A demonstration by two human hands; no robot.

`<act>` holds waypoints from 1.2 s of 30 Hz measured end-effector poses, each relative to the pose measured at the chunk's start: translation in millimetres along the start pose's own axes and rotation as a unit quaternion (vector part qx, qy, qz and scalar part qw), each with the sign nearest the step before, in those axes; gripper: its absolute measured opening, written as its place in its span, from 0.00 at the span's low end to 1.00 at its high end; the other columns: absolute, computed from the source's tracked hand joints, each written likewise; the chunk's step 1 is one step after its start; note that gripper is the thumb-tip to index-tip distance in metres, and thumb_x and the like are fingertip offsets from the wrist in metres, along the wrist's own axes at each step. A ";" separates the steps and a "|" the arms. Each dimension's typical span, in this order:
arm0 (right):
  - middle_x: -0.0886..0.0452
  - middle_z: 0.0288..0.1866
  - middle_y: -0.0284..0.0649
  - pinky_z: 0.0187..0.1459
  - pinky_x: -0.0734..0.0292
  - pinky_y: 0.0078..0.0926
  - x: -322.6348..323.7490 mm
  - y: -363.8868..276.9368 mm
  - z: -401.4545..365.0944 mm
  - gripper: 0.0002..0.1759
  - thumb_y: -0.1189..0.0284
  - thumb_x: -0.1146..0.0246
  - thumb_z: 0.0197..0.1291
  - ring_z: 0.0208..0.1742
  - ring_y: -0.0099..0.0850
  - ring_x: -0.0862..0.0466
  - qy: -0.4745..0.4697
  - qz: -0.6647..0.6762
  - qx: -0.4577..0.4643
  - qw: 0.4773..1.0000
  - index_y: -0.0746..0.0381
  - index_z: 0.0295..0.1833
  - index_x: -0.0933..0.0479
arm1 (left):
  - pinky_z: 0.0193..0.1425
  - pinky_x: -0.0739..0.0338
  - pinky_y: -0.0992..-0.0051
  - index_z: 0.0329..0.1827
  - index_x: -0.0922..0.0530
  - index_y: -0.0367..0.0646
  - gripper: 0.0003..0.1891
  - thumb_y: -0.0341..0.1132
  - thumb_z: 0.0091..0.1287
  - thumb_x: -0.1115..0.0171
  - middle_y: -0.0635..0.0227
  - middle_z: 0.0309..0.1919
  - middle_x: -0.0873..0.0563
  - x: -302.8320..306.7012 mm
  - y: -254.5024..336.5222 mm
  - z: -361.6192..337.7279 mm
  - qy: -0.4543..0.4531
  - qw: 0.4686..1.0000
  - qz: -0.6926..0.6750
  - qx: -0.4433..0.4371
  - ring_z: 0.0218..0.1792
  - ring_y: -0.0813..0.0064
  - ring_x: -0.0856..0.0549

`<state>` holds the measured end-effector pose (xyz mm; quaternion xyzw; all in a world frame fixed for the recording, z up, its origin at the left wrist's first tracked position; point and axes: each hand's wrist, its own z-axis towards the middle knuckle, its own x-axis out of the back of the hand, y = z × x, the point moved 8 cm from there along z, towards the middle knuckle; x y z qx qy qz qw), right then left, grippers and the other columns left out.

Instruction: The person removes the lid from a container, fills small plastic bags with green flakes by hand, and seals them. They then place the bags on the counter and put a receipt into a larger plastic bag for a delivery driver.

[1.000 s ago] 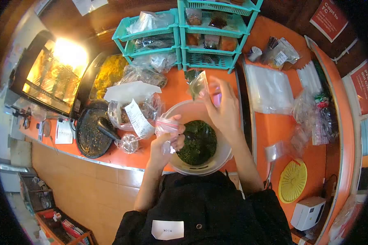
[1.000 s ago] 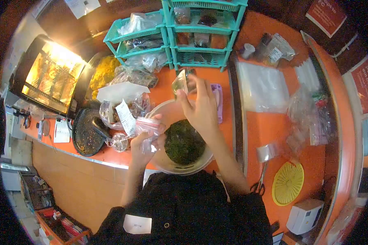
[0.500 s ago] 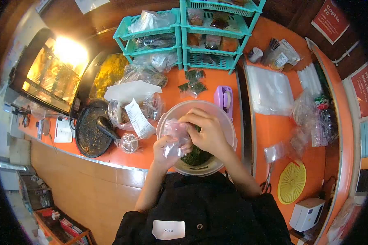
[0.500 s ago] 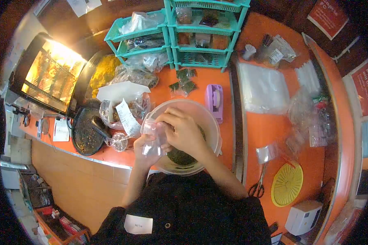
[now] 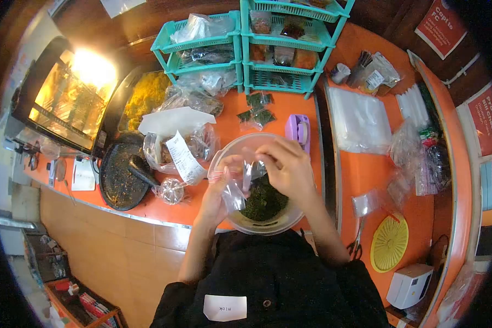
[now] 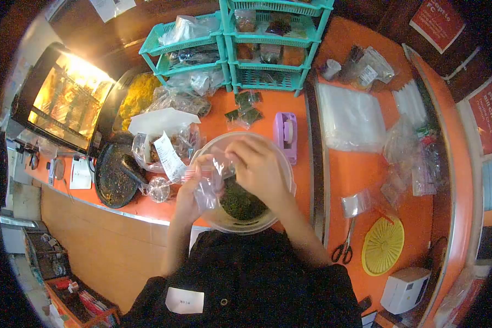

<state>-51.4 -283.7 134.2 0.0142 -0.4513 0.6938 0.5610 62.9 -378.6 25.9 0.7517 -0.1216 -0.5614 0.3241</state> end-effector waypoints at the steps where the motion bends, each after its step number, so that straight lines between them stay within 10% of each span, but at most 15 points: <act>1: 0.19 0.33 0.39 0.37 0.24 0.37 3.4 4.7 -0.1 0.04 0.76 0.29 0.58 0.32 0.41 0.19 0.001 -0.007 -0.013 1.000 0.61 0.37 0.18 | 0.40 0.22 0.73 0.57 0.23 0.45 0.11 0.40 0.79 0.43 0.69 0.40 0.18 2.1 5.0 0.7 0.000 0.999 0.028 -0.022 0.39 0.75 0.19; 4: 0.21 0.34 0.41 0.34 0.24 0.36 5.0 13.8 -3.2 0.04 0.76 0.29 0.59 0.31 0.42 0.20 -0.003 -0.018 -0.044 0.999 0.62 0.37 0.19 | 0.42 0.24 0.76 0.54 0.22 0.43 0.07 0.33 0.77 0.42 0.70 0.41 0.18 28.1 20.6 -4.7 0.114 0.953 0.261 -0.105 0.40 0.79 0.20; 7: 0.22 0.35 0.44 0.32 0.24 0.38 -2.8 6.2 -10.1 0.05 0.76 0.31 0.61 0.32 0.46 0.19 -0.022 -0.053 -0.040 0.998 0.63 0.40 0.20 | 0.43 0.25 0.78 0.51 0.20 0.41 0.07 0.26 0.73 0.39 0.70 0.42 0.16 12.7 50.3 -10.5 0.135 0.792 0.506 -0.313 0.37 0.80 0.21; 10: 0.23 0.36 0.47 0.35 0.23 0.42 -12.1 -3.5 -18.3 0.05 0.77 0.34 0.62 0.36 0.51 0.18 -0.055 -0.123 -0.034 0.990 0.64 0.43 0.22 | 0.44 0.25 0.77 0.51 0.20 0.38 0.09 0.24 0.69 0.37 0.65 0.43 0.15 -15.9 57.9 -20.6 0.174 0.758 0.552 -0.300 0.34 0.78 0.21; 22: 0.20 0.32 0.45 0.34 0.24 0.34 -31.7 9.4 -48.0 0.04 0.81 0.33 0.60 0.31 0.35 0.16 -0.192 0.150 -0.126 0.962 0.67 0.39 0.22 | 0.40 0.24 0.71 0.35 0.19 0.38 0.06 0.30 0.71 0.34 0.65 0.30 0.18 -31.6 40.4 5.9 -0.003 0.784 0.551 -0.285 0.32 0.69 0.17; 25: 0.22 0.28 0.42 0.32 0.26 0.29 -28.5 15.7 -47.6 0.06 0.79 0.30 0.58 0.27 0.30 0.20 -0.196 0.149 -0.169 0.954 0.67 0.36 0.22 | 0.39 0.24 0.70 0.35 0.19 0.38 0.08 0.32 0.71 0.34 0.66 0.30 0.18 -28.5 38.8 3.2 0.068 0.808 0.498 -0.306 0.33 0.69 0.17; 31: 0.20 0.28 0.47 0.31 0.25 0.36 -23.5 14.7 -44.3 0.06 0.76 0.31 0.57 0.27 0.42 0.17 -0.183 0.146 -0.128 0.964 0.67 0.33 0.22 | 0.36 0.25 0.69 0.32 0.20 0.35 0.12 0.35 0.68 0.29 0.61 0.26 0.17 -27.8 14.0 1.0 -0.015 0.790 0.600 -0.129 0.28 0.69 0.18; 34: 0.21 0.26 0.48 0.31 0.26 0.38 -31.7 33.7 -61.8 0.07 0.75 0.32 0.57 0.26 0.44 0.18 -0.244 0.245 -0.294 0.891 0.68 0.31 0.22 | 0.33 0.26 0.68 0.31 0.20 0.34 0.13 0.35 0.67 0.28 0.59 0.23 0.17 -20.9 11.0 0.8 -0.042 0.840 0.513 -0.170 0.25 0.68 0.19; 36: 0.22 0.25 0.49 0.31 0.26 0.39 -24.2 35.2 -58.4 0.09 0.74 0.33 0.58 0.26 0.45 0.18 -0.202 0.150 -0.214 0.944 0.68 0.30 0.22 | 0.31 0.27 0.68 0.31 0.20 0.35 0.13 0.35 0.68 0.29 0.58 0.22 0.18 -28.8 13.3 -4.1 -0.057 0.785 0.583 -0.202 0.23 0.68 0.20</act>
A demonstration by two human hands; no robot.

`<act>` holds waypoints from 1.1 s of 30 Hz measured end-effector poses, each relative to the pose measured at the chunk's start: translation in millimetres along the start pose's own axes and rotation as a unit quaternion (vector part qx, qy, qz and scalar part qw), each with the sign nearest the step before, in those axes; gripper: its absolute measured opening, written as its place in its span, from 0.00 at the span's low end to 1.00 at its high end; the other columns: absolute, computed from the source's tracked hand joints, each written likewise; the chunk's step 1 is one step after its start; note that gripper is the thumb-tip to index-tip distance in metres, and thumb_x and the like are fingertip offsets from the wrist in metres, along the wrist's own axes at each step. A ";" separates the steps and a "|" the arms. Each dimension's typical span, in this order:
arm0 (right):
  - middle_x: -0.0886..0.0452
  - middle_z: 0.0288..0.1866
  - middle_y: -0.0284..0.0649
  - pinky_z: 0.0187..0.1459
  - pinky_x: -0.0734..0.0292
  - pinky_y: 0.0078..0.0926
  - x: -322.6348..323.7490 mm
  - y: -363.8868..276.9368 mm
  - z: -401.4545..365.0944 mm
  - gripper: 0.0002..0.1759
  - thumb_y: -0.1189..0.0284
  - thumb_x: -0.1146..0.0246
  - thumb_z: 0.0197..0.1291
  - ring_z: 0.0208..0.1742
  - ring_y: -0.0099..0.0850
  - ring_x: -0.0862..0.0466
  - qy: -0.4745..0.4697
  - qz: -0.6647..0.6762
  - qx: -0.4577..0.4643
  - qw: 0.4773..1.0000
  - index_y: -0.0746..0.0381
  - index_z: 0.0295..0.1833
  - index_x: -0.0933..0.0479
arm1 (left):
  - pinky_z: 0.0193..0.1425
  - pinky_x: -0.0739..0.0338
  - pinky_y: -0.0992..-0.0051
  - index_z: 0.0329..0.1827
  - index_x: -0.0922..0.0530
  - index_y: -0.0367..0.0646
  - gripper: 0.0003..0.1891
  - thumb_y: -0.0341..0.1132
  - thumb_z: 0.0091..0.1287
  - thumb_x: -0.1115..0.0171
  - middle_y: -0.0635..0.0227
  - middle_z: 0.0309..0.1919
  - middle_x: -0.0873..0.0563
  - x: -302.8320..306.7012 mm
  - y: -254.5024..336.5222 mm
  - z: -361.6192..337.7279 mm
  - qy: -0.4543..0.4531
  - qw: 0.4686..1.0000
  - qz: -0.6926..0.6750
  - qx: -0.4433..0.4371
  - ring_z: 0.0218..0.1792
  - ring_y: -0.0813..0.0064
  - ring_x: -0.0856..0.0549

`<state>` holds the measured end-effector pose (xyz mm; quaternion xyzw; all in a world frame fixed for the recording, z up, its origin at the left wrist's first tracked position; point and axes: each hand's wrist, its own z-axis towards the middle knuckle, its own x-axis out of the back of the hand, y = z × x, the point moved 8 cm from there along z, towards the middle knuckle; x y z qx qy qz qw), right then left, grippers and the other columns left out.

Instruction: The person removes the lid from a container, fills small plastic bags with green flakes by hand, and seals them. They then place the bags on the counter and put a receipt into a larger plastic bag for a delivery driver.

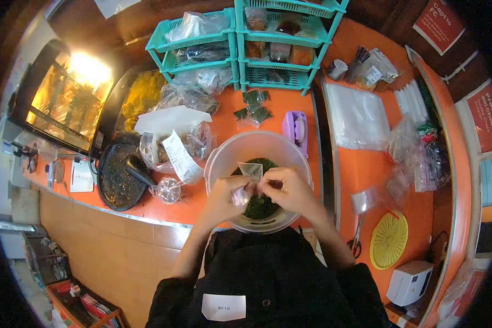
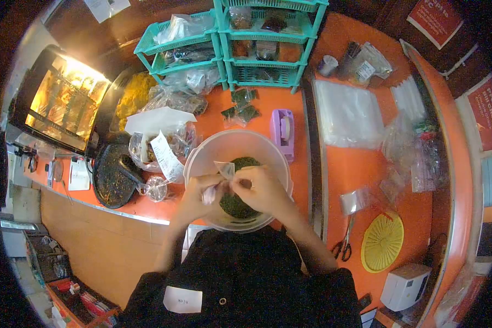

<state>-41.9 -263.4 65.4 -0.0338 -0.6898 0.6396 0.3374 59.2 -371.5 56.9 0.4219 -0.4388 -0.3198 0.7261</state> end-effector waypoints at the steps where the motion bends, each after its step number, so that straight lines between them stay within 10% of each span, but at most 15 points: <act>1: 0.22 0.24 0.49 0.31 0.26 0.39 4.0 -3.7 -0.5 0.10 0.74 0.33 0.59 0.26 0.45 0.18 0.030 -0.053 0.038 0.997 0.68 0.30 0.23 | 0.31 0.27 0.68 0.31 0.20 0.35 0.12 0.35 0.69 0.29 0.58 0.22 0.18 0.0 4.8 0.4 -0.005 0.999 0.043 -0.021 0.22 0.68 0.20; 7: 0.20 0.29 0.49 0.35 0.25 0.39 7.9 -11.3 -1.1 0.12 0.70 0.32 0.62 0.32 0.45 0.16 0.006 -0.066 0.043 0.997 0.68 0.33 0.23 | 0.38 0.25 0.72 0.37 0.18 0.35 0.06 0.29 0.70 0.34 0.64 0.27 0.18 -7.3 -2.2 11.8 -0.051 0.996 0.004 0.069 0.30 0.76 0.20; 10: 0.24 0.26 0.38 0.29 0.31 0.28 5.0 -11.7 -3.2 0.10 0.74 0.32 0.64 0.25 0.24 0.26 0.002 -0.022 0.095 0.995 0.68 0.34 0.22 | 0.39 0.25 0.72 0.37 0.19 0.36 0.04 0.27 0.72 0.37 0.65 0.26 0.19 -12.9 -1.1 13.4 -0.047 0.998 -0.038 0.032 0.31 0.77 0.20; 16: 0.20 0.28 0.46 0.34 0.25 0.40 4.5 3.6 -6.3 0.08 0.73 0.32 0.56 0.30 0.43 0.17 -0.026 -0.045 0.040 0.998 0.65 0.32 0.22 | 0.35 0.23 0.66 0.36 0.18 0.39 0.05 0.29 0.61 0.30 0.60 0.25 0.16 -12.1 2.0 8.0 -0.040 0.999 0.016 0.027 0.29 0.62 0.15; 22: 0.22 0.23 0.38 0.25 0.27 0.29 18.5 2.7 -6.4 0.06 0.76 0.30 0.54 0.22 0.30 0.21 0.176 -0.227 0.063 0.956 0.67 0.32 0.21 | 0.36 0.21 0.63 0.42 0.17 0.41 0.13 0.30 0.54 0.27 0.58 0.25 0.14 1.3 -8.9 5.4 0.061 0.981 0.171 0.067 0.29 0.57 0.12; 29: 0.15 0.32 0.42 0.34 0.22 0.31 30.2 -7.3 3.8 0.01 0.80 0.35 0.61 0.31 0.33 0.13 0.148 -0.003 0.059 0.987 0.65 0.38 0.19 | 0.36 0.23 0.68 0.43 0.20 0.41 0.09 0.28 0.62 0.30 0.58 0.33 0.15 -6.6 8.0 15.3 0.018 0.997 -0.071 -0.010 0.29 0.69 0.17; 33: 0.16 0.29 0.40 0.33 0.24 0.26 33.4 1.6 1.6 0.04 0.82 0.36 0.61 0.29 0.28 0.16 0.110 0.045 0.033 0.992 0.66 0.41 0.19 | 0.39 0.24 0.69 0.51 0.21 0.41 0.14 0.26 0.63 0.30 0.58 0.36 0.16 2.9 -44.6 6.7 -0.025 0.999 0.012 0.033 0.33 0.73 0.18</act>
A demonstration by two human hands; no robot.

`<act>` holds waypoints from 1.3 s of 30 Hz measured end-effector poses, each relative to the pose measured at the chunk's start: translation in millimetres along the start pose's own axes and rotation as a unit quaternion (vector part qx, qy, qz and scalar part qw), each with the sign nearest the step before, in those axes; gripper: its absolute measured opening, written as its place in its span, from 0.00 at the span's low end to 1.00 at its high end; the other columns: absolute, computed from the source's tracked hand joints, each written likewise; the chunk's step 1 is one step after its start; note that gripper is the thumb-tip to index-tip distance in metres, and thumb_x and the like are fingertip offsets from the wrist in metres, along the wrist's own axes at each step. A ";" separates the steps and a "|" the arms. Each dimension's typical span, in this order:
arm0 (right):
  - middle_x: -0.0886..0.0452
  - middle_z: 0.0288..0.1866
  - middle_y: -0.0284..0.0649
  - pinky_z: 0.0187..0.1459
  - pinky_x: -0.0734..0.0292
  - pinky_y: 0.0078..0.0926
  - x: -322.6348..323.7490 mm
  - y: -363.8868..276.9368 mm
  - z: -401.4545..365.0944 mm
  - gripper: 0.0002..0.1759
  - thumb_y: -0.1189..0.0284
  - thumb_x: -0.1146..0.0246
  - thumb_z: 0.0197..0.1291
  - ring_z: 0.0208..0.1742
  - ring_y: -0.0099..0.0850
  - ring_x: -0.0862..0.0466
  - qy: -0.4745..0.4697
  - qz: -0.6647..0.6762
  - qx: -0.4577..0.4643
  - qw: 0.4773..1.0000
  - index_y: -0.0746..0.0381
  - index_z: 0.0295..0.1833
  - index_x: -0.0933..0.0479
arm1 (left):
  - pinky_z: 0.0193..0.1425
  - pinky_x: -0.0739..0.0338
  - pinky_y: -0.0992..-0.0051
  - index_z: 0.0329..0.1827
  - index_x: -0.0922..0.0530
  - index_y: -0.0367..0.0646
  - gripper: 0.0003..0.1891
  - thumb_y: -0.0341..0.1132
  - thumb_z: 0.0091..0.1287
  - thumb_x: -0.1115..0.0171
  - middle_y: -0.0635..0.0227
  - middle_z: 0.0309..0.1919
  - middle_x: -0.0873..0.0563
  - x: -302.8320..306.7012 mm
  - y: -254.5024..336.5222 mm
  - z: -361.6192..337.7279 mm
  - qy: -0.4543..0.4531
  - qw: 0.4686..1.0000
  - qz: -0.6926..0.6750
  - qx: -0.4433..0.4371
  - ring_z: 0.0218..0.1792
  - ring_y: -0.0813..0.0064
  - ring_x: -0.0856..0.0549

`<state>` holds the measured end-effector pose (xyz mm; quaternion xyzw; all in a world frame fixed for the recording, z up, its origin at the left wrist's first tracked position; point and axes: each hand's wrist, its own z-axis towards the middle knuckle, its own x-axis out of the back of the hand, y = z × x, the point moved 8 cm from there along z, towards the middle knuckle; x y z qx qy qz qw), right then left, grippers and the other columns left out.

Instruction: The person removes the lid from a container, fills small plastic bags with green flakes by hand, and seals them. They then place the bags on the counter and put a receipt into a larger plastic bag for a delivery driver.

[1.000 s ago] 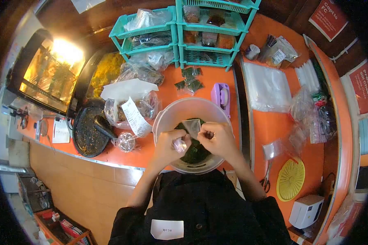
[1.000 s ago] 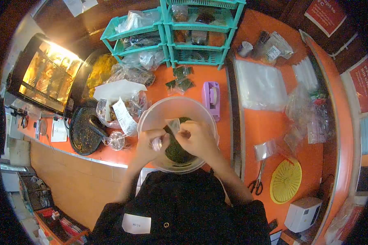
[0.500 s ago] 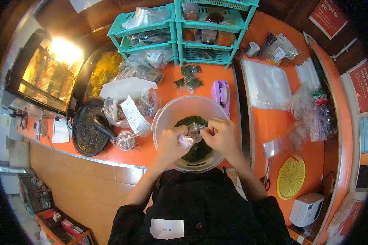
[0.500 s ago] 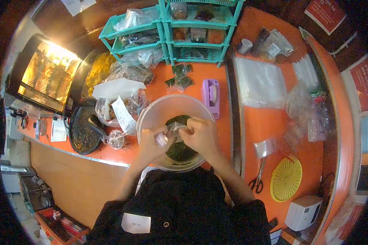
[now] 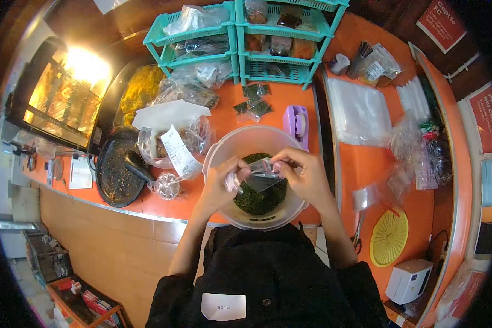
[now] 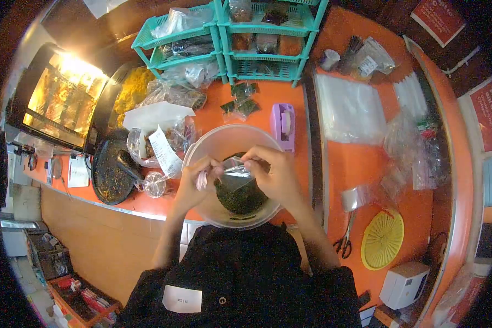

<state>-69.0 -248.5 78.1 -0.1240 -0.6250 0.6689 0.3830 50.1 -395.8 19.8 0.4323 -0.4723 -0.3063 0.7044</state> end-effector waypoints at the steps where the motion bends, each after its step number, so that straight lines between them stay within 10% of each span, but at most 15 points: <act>1: 0.16 0.27 0.40 0.32 0.24 0.26 0.8 -1.9 -0.9 0.04 0.82 0.36 0.61 0.28 0.27 0.17 -0.004 -0.003 -0.009 1.000 0.66 0.41 0.20 | 0.40 0.24 0.68 0.53 0.22 0.41 0.17 0.26 0.62 0.29 0.58 0.37 0.16 2.7 3.4 1.6 0.002 1.000 0.021 -0.016 0.35 0.72 0.17; 5: 0.19 0.24 0.42 0.30 0.25 0.30 -0.9 -16.3 -2.9 0.02 0.81 0.36 0.59 0.25 0.33 0.16 0.043 -0.112 0.002 0.993 0.65 0.37 0.22 | 0.43 0.21 0.66 0.60 0.25 0.42 0.26 0.29 0.59 0.25 0.56 0.43 0.15 16.7 33.5 7.8 0.121 0.981 0.136 -0.068 0.38 0.64 0.15; 8: 0.21 0.22 0.43 0.29 0.25 0.34 -8.7 -11.3 -7.6 0.03 0.80 0.36 0.57 0.24 0.38 0.16 0.068 -0.159 0.007 0.985 0.63 0.35 0.23 | 0.47 0.20 0.64 0.67 0.29 0.42 0.36 0.29 0.55 0.23 0.55 0.48 0.14 -0.9 53.8 6.9 0.017 0.998 0.064 -0.014 0.42 0.58 0.13; 14: 0.23 0.19 0.38 0.25 0.28 0.28 -19.0 -14.2 -8.3 0.03 0.75 0.32 0.62 0.19 0.27 0.20 0.096 -0.165 0.010 0.982 0.62 0.39 0.18 | 0.46 0.19 0.68 0.61 0.21 0.41 0.29 0.29 0.53 0.22 0.58 0.45 0.13 -10.7 40.9 -0.9 0.067 0.996 0.042 -0.031 0.43 0.64 0.12; 20: 0.18 0.27 0.48 0.34 0.23 0.45 -9.8 7.6 16.1 0.08 0.68 0.36 0.67 0.30 0.47 0.15 0.036 -0.155 -0.014 0.987 0.62 0.40 0.18 | 0.44 0.18 0.70 0.54 0.18 0.41 0.22 0.28 0.54 0.23 0.61 0.41 0.12 13.6 28.8 2.9 0.165 0.983 0.026 -0.070 0.38 0.66 0.12; 23: 0.12 0.37 0.48 0.44 0.18 0.42 -38.6 54.6 22.0 0.11 0.73 0.41 0.65 0.38 0.48 0.13 -0.216 -0.301 -0.067 0.926 0.61 0.46 0.14 | 0.47 0.18 0.72 0.54 0.19 0.42 0.22 0.28 0.57 0.22 0.64 0.42 0.11 31.8 22.9 3.9 0.182 0.983 0.013 -0.017 0.42 0.73 0.12; 27: 0.10 0.43 0.46 0.49 0.17 0.42 -106.0 160.3 -6.8 0.23 0.77 0.46 0.58 0.44 0.43 0.12 -0.549 -0.431 -0.090 0.711 0.56 0.56 0.13 | 0.51 0.19 0.71 0.55 0.20 0.41 0.22 0.30 0.59 0.22 0.64 0.44 0.11 32.0 11.6 4.1 0.187 0.981 -0.046 -0.002 0.45 0.74 0.13; 31: 0.11 0.45 0.50 0.45 0.17 0.43 -115.8 184.8 -29.3 0.25 0.75 0.47 0.53 0.46 0.39 0.11 -0.597 -0.460 -0.266 0.601 0.60 0.54 0.13 | 0.52 0.19 0.70 0.55 0.21 0.42 0.22 0.30 0.58 0.22 0.64 0.47 0.12 32.7 7.1 -0.5 0.191 0.981 -0.038 -0.003 0.45 0.71 0.13; 39: 0.12 0.46 0.59 0.46 0.16 0.49 -114.9 175.8 -13.2 0.18 0.73 0.43 0.55 0.45 0.51 0.10 -0.500 -0.458 -0.224 0.700 0.74 0.47 0.16 | 0.51 0.18 0.74 0.57 0.20 0.42 0.22 0.26 0.59 0.24 0.65 0.45 0.12 31.0 0.1 -0.2 0.208 0.976 -0.053 -0.025 0.44 0.78 0.13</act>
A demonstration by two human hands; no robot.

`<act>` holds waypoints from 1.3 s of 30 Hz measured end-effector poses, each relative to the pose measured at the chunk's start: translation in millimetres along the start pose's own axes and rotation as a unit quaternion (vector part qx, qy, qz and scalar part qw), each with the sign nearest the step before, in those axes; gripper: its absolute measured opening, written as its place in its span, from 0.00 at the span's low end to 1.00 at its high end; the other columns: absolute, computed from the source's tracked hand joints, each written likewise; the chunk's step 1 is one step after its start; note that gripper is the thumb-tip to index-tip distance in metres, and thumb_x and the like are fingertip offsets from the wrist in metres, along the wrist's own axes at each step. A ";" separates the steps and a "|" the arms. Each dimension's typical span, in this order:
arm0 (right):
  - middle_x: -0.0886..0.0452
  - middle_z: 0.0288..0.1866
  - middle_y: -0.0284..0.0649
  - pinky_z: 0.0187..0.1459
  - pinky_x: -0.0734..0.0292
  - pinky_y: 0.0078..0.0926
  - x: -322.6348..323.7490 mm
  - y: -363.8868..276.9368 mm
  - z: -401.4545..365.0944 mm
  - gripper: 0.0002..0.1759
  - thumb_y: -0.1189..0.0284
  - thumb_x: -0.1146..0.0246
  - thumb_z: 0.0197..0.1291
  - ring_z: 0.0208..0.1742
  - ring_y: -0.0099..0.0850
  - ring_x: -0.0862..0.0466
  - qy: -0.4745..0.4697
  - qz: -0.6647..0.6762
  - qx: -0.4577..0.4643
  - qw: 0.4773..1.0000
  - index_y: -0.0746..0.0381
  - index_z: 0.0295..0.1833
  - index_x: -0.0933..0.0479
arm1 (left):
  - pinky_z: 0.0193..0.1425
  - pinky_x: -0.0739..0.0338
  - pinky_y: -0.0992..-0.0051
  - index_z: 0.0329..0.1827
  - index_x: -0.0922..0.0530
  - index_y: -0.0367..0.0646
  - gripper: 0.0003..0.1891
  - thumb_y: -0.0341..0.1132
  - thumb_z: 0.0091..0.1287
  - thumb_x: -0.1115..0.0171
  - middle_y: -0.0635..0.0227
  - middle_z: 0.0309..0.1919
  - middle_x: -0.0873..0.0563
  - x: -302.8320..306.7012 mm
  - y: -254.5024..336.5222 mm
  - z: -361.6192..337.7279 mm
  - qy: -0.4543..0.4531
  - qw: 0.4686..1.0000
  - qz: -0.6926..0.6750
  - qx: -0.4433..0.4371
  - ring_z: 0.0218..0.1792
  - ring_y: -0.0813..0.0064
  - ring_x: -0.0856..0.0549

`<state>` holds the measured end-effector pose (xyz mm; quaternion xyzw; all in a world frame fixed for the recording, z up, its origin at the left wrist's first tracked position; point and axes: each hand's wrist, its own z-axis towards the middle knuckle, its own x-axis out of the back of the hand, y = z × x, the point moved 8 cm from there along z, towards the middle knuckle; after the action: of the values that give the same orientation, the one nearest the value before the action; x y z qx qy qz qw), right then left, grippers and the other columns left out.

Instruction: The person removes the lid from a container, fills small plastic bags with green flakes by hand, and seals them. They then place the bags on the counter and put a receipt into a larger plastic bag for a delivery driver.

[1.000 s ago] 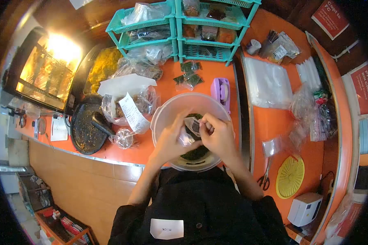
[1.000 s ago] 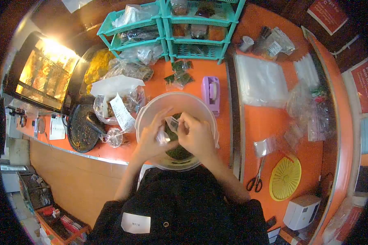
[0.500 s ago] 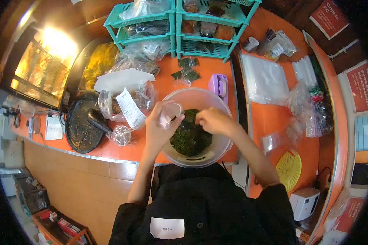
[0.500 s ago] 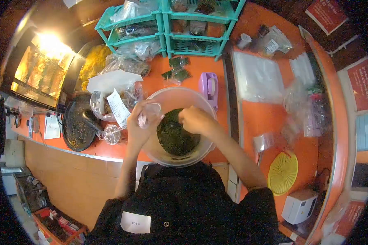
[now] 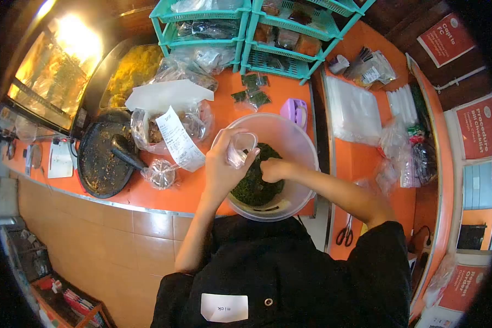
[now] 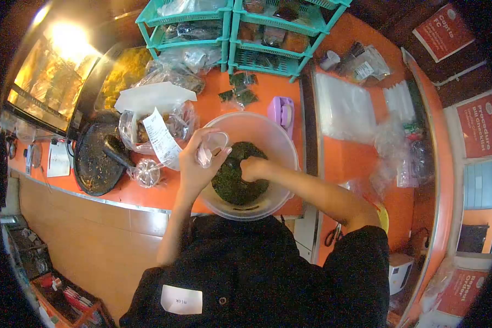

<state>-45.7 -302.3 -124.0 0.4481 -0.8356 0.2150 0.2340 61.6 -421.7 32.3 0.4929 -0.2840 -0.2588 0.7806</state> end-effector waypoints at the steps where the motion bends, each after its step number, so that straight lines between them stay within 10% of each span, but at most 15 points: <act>1: 0.13 0.49 0.58 0.47 0.15 0.49 8.6 3.9 -7.4 0.18 0.73 0.41 0.56 0.46 0.51 0.10 0.048 0.011 -0.009 0.999 0.74 0.47 0.16 | 0.51 0.18 0.74 0.57 0.20 0.42 0.22 0.26 0.59 0.23 0.65 0.45 0.11 -1.1 -1.7 0.2 -0.001 1.000 -0.006 0.000 0.44 0.78 0.13; 13: 0.14 0.38 0.60 0.43 0.18 0.54 41.6 8.4 -67.2 0.35 0.75 0.41 0.54 0.44 0.57 0.12 0.115 -0.048 0.061 0.990 0.65 0.72 0.32 | 0.50 0.18 0.67 0.55 0.20 0.45 0.23 0.31 0.57 0.22 0.59 0.47 0.14 -3.6 1.4 1.2 -0.029 0.999 0.016 0.018 0.46 0.60 0.12; 19: 0.14 0.36 0.58 0.45 0.17 0.52 23.1 -0.7 -46.2 0.33 0.76 0.42 0.56 0.44 0.55 0.12 0.124 -0.120 0.142 0.975 0.71 0.70 0.31 | 0.49 0.18 0.66 0.55 0.20 0.44 0.22 0.32 0.58 0.23 0.59 0.46 0.14 -3.0 4.7 1.7 -0.026 0.999 0.033 -0.002 0.46 0.60 0.12; 31: 0.14 0.31 0.40 0.45 0.21 0.42 -4.7 -30.7 -4.1 0.03 0.71 0.34 0.50 0.38 0.42 0.13 0.212 -0.329 0.283 0.876 0.56 0.30 0.16 | 0.48 0.19 0.70 0.54 0.20 0.42 0.21 0.30 0.58 0.23 0.60 0.46 0.12 -3.0 7.2 1.7 -0.020 0.997 0.067 -0.030 0.43 0.67 0.12; 39: 0.10 0.40 0.44 0.49 0.19 0.45 28.5 -2.7 -19.9 0.12 0.70 0.36 0.52 0.44 0.44 0.11 0.017 -0.081 0.192 0.978 0.54 0.42 0.11 | 0.51 0.19 0.65 0.55 0.20 0.44 0.23 0.32 0.56 0.22 0.58 0.45 0.14 -4.5 2.5 1.6 -0.033 0.998 0.047 0.011 0.45 0.58 0.13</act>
<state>-53.3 -310.8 -91.1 0.5473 -0.7357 0.3590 0.1743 57.7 -418.6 34.4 0.4788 -0.3350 -0.2345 0.7769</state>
